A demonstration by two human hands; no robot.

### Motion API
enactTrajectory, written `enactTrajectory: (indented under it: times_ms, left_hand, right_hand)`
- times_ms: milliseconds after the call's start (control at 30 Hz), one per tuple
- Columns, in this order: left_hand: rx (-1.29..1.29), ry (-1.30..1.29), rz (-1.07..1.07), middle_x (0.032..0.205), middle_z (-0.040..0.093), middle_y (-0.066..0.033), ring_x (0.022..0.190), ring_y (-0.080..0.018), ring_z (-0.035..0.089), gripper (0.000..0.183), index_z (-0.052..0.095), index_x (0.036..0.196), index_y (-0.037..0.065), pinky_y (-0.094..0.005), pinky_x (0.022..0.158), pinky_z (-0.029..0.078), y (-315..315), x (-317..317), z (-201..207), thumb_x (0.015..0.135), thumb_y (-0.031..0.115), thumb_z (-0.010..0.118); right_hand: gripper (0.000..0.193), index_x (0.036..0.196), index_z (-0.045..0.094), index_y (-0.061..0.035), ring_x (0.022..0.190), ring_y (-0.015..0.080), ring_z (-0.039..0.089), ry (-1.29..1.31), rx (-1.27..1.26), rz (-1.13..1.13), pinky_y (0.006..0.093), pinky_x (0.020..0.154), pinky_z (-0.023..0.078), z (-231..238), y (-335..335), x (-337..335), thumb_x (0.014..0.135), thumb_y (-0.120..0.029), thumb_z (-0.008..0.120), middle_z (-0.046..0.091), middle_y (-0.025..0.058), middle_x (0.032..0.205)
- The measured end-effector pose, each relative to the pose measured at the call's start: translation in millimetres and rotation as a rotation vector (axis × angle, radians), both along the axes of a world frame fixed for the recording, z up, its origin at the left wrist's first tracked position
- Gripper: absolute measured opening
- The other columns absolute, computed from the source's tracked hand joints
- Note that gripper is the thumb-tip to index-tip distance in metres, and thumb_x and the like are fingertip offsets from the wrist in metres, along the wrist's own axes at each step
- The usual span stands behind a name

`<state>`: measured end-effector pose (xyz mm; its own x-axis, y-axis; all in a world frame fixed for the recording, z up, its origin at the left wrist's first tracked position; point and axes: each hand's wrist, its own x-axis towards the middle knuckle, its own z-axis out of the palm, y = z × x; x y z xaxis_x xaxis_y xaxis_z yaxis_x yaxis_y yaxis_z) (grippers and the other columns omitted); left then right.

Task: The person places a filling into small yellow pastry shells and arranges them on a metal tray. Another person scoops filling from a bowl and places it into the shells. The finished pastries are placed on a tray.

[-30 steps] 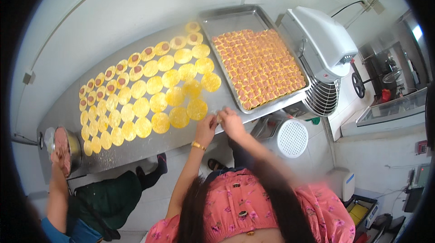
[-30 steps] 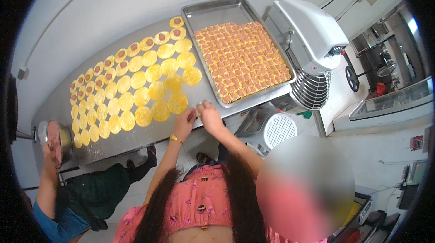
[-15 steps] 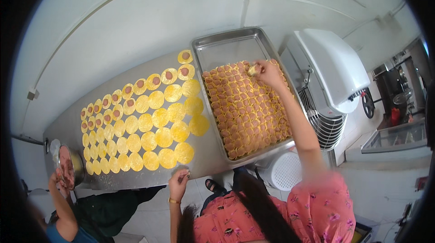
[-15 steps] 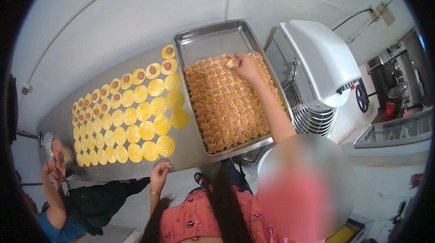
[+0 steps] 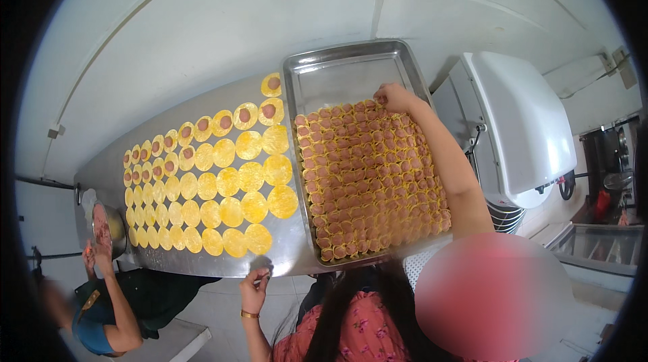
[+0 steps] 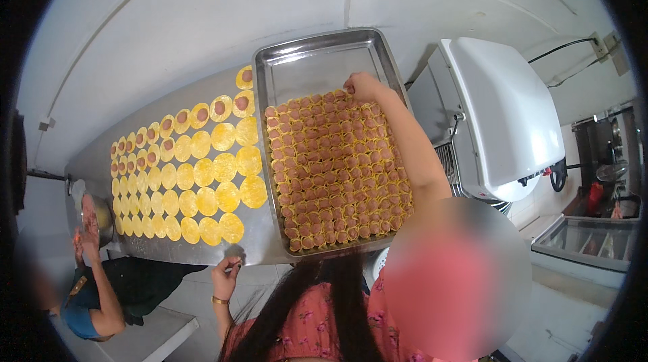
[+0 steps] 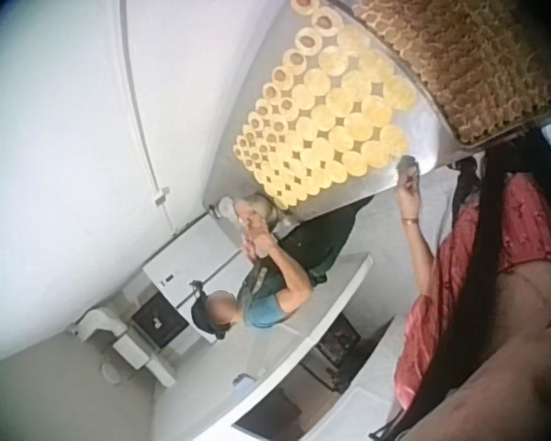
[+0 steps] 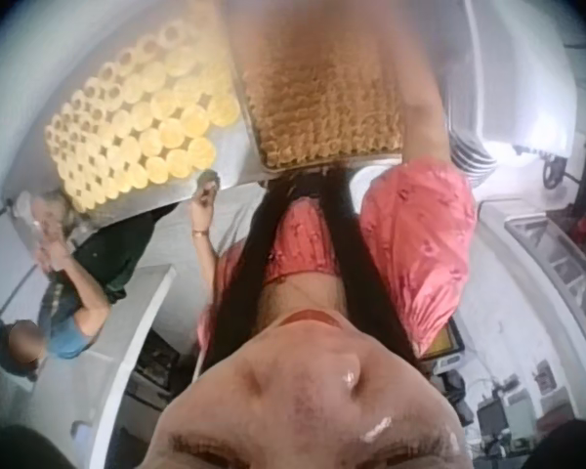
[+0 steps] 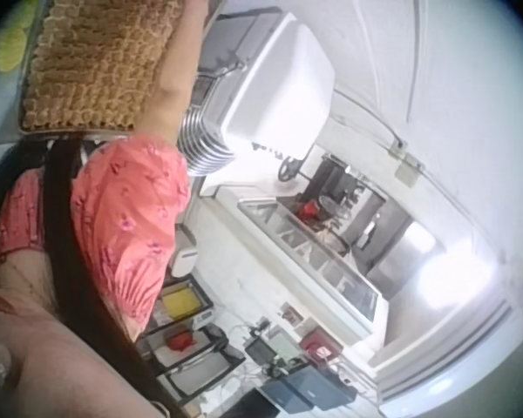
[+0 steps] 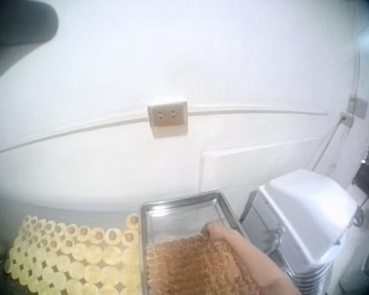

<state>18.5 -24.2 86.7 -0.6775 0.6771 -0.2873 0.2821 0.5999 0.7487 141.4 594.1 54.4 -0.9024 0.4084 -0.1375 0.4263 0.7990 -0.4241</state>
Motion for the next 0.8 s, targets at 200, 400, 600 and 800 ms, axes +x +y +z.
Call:
enactTrajectory:
  times_ms: [200,400,600,800]
  left_hand:
    - [0.026,0.142,-0.153,0.089,0.067,-0.0103,0.080,-0.0178,0.066,0.015,0.064,0.098,-0.001,-0.0292,0.068,0.053,81,-58,29,0.085,0.002,0.058]
    - [0.163,0.178,-0.234,0.090,0.067,-0.0127,0.079,-0.0191,0.066,0.015,0.064,0.098,0.000,-0.0308,0.066,0.053,208,-123,39,0.086,0.008,0.059]
    - [0.232,0.335,-0.153,0.089,0.067,-0.0139,0.084,-0.0224,0.066,0.019,0.064,0.100,0.000,-0.0314,0.072,0.051,323,-200,16,0.085,0.011,0.061]
    - [-0.027,0.535,-0.092,0.095,0.066,-0.0189,0.089,-0.0339,0.064,0.026,0.066,0.101,0.004,-0.0384,0.080,0.049,399,-266,-32,0.076,0.013,0.065]
  right_hand:
    - [0.032,0.099,0.067,-0.0019,0.085,0.0309,0.061,0.113,-0.085,-0.006,0.0373,0.075,0.050,-1,0,6,0.067,-0.004,0.066,0.063,0.0129,0.092]
    - [0.028,0.097,0.068,-0.0028,0.084,0.0315,0.062,0.162,-0.111,-0.016,0.0367,0.074,0.050,-9,-3,7,0.070,-0.005,0.064,0.064,0.0145,0.091]
    - [0.031,0.103,0.066,-0.0027,0.082,0.0244,0.065,-0.007,-0.329,-0.150,0.0342,0.065,0.053,13,2,3,0.074,-0.001,0.054,0.066,0.0144,0.094]
    - [0.039,0.109,0.064,-0.0033,0.082,0.0182,0.064,0.082,-0.435,-0.261,0.0291,0.056,0.052,18,-3,0,0.075,0.005,0.045,0.064,0.0110,0.102]
